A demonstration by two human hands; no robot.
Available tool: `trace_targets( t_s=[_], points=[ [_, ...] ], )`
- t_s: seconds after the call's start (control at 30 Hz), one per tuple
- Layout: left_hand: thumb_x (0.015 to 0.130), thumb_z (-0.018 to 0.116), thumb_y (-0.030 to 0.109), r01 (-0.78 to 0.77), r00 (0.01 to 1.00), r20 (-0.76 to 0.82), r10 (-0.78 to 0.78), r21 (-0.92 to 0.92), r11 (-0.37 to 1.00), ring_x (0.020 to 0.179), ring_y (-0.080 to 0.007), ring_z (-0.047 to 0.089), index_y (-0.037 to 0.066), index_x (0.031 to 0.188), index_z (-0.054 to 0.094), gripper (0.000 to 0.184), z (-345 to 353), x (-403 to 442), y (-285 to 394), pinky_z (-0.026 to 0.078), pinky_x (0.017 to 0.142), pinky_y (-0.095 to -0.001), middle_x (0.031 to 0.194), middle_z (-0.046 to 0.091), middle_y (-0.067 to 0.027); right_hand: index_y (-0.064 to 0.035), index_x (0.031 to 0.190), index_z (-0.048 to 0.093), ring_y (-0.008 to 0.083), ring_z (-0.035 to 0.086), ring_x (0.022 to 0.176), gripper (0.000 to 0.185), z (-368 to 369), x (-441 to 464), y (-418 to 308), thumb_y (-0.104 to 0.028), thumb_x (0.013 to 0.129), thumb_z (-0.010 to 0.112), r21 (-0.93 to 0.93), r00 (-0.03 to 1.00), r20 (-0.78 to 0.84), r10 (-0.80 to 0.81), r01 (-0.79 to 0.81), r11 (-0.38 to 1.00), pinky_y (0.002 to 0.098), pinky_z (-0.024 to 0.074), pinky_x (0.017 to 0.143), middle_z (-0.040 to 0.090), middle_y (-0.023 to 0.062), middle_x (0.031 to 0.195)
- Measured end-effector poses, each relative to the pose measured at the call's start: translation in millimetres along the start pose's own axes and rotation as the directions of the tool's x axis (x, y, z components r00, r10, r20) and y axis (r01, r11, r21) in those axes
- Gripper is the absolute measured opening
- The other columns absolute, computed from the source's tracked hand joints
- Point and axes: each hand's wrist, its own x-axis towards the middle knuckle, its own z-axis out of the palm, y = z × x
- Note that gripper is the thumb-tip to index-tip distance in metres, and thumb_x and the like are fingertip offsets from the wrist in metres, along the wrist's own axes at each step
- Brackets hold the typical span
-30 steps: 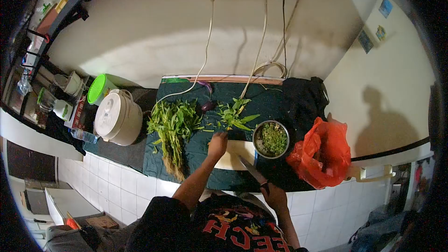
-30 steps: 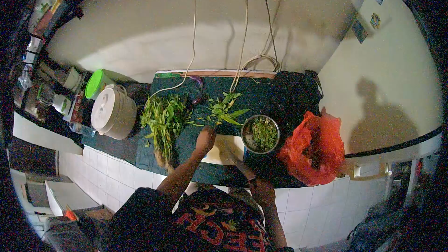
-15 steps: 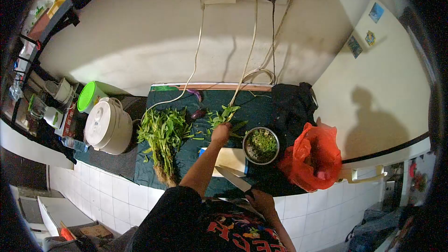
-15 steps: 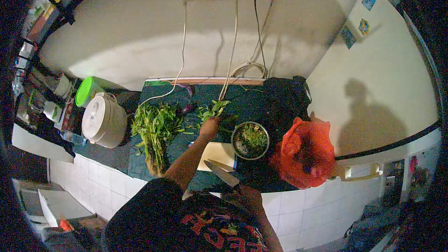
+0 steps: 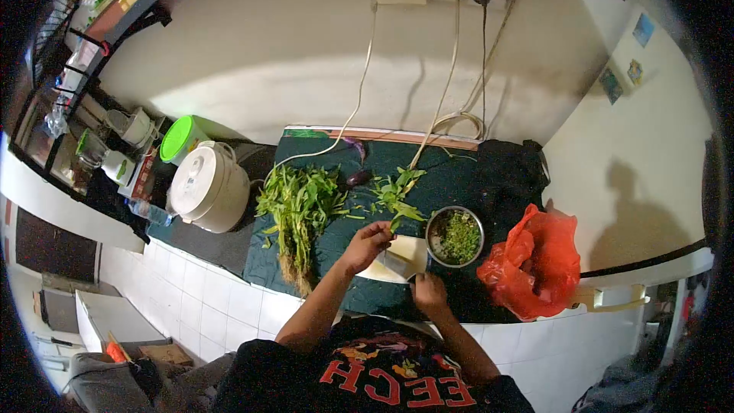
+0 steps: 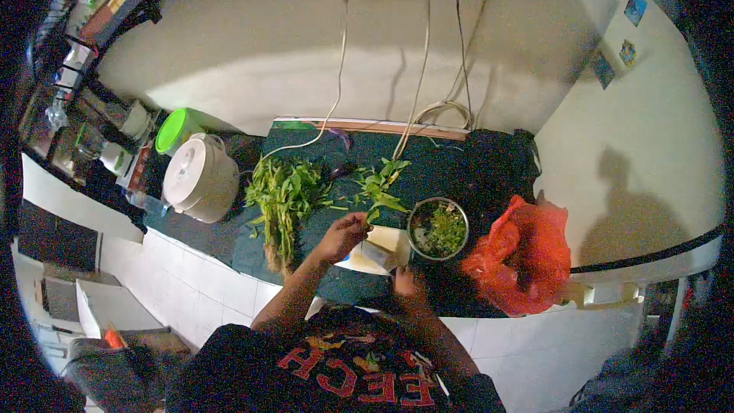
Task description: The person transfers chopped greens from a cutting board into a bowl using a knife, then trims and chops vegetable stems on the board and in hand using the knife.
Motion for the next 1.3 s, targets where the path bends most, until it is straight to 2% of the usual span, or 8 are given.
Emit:
trace_targets(
  t_s=[0.2,0.23,0.33,0.4,0.5,0.77,1.03,1.3],
  points=[
    [0.089,0.054,0.000,0.109,0.994,-0.011,-0.111,-0.132,0.985,0.095,-0.0138,0.058,0.007,0.119,0.056,0.031,22,-47,4,0.045,0.083,-0.0276,0.103,0.060,-0.0004,0.0039,0.087,0.062,0.0340,0.062,0.080,0.021,-57,30,-12,-0.017,0.083,0.064,0.110,0.974,-0.225,0.024,0.001,0.994,0.0450,0.0476,0.075,0.062,0.0197,0.083],
    [0.087,0.053,0.000,0.133,0.990,-0.026,-0.138,-0.148,0.980,0.095,-0.0136,0.058,0.006,0.122,0.056,0.035,25,-53,3,0.045,0.083,-0.0277,0.105,0.060,-0.0006,0.0038,0.090,0.063,0.0290,0.063,0.081,0.023,-66,36,-12,-0.019,0.085,0.064,0.390,0.985,-0.110,0.135,-0.082,0.917,0.0409,0.0481,0.075,0.064,0.0181,0.084],
    [0.087,0.053,0.000,0.156,0.987,-0.013,-0.157,-0.064,0.986,0.096,-0.0127,0.057,0.007,0.123,0.055,0.036,26,-56,-7,0.045,0.082,-0.0265,0.107,0.061,-0.0006,0.0003,0.106,0.063,0.0103,0.061,0.088,0.028,-87,58,-18,-0.024,0.092,0.063,0.962,0.987,0.123,0.101,-0.143,0.231,0.0269,0.0478,0.075,0.067,0.0036,0.097],
    [0.089,0.054,0.003,0.150,0.989,-0.001,-0.150,-0.019,0.989,0.096,-0.0141,0.057,0.006,0.125,0.054,0.037,28,-56,-12,0.046,0.082,-0.0279,0.109,0.061,-0.0024,0.0014,0.109,0.062,0.0100,0.061,0.088,0.031,-113,60,-26,-0.024,0.091,0.065,0.952,0.943,0.302,0.143,-0.305,0.001,0.0248,0.0471,0.075,0.065,0.0028,0.099],
    [0.090,0.055,0.007,0.121,0.991,0.046,-0.125,0.083,0.989,0.096,-0.0153,0.058,0.006,0.128,0.053,0.038,29,-55,-15,0.047,0.082,-0.0295,0.111,0.062,-0.0037,0.0017,0.102,0.066,0.0094,0.060,0.076,0.031,-119,67,-35,-0.025,0.087,0.070,0.995,0.984,0.044,0.174,-0.059,0.084,0.0242,0.0471,0.067,0.068,0.0046,0.089],
    [0.097,0.053,0.017,0.167,0.980,0.085,-0.179,0.130,0.977,0.105,-0.0168,0.060,0.004,0.127,0.052,0.033,53,-62,-1,0.048,0.088,-0.0319,0.114,0.063,-0.0059,0.0018,0.100,0.066,0.0083,0.054,0.065,0.027,-135,59,-29,-0.019,0.085,0.072,0.938,0.950,0.001,0.312,-0.109,0.328,0.0250,0.0456,0.061,0.062,0.0006,0.076],
    [0.098,0.051,0.013,0.078,0.993,0.068,-0.099,0.266,0.961,0.092,-0.0146,0.064,-0.001,0.112,0.060,0.022,51,-59,1,0.053,0.087,-0.0309,0.099,0.066,-0.0067,-0.0040,0.100,0.068,0.0210,0.063,0.070,0.018,-171,39,-34,-0.010,0.083,0.068,0.485,0.917,-0.390,-0.079,0.278,0.829,0.0312,0.0501,0.063,0.062,0.0077,0.081],
    [0.098,0.048,0.008,0.106,0.992,0.043,-0.122,0.265,0.959,0.095,-0.0189,0.065,-0.006,0.116,0.058,0.025,51,-61,4,0.053,0.090,-0.0330,0.104,0.065,-0.0110,-0.0085,0.095,0.069,0.0257,0.062,0.072,0.015,-173,29,-44,-0.011,0.081,0.068,0.225,0.879,-0.431,-0.203,0.322,0.919,0.0366,0.0506,0.061,0.057,0.0067,0.080]
  ],
)
